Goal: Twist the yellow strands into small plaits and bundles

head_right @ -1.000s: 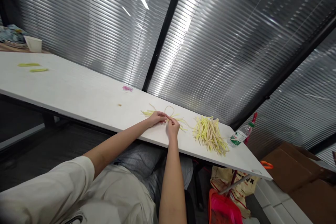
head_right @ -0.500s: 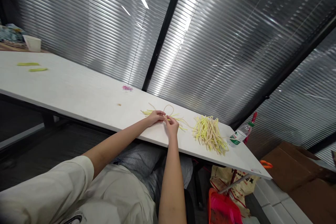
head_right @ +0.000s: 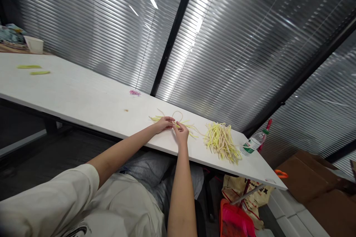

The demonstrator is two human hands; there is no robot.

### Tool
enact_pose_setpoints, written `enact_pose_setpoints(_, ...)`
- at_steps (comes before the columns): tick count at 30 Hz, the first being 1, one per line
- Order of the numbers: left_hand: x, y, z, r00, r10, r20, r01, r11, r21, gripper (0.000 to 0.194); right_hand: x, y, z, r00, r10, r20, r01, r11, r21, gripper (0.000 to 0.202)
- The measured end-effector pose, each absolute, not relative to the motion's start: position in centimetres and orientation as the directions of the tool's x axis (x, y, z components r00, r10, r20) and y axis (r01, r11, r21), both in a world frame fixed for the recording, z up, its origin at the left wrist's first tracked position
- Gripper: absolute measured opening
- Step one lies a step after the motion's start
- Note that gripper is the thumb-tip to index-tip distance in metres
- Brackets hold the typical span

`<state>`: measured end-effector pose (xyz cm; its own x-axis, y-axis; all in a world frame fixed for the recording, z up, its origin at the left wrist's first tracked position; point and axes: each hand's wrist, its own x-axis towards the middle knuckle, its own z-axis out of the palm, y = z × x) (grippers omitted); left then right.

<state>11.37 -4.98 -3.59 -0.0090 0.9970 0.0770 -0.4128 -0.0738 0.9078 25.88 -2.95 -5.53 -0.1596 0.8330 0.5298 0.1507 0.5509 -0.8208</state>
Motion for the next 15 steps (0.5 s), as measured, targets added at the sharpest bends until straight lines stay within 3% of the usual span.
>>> enact_pose_setpoints(15, 11.33, -5.1, -3.48, 0.007, 0.999, 0.046, -0.413, -0.038, 0.91, 0.032, 25.79, -2.77, -5.6, -0.176, 0.835, 0.521, 0.128, 0.544, -0.829, 0.05)
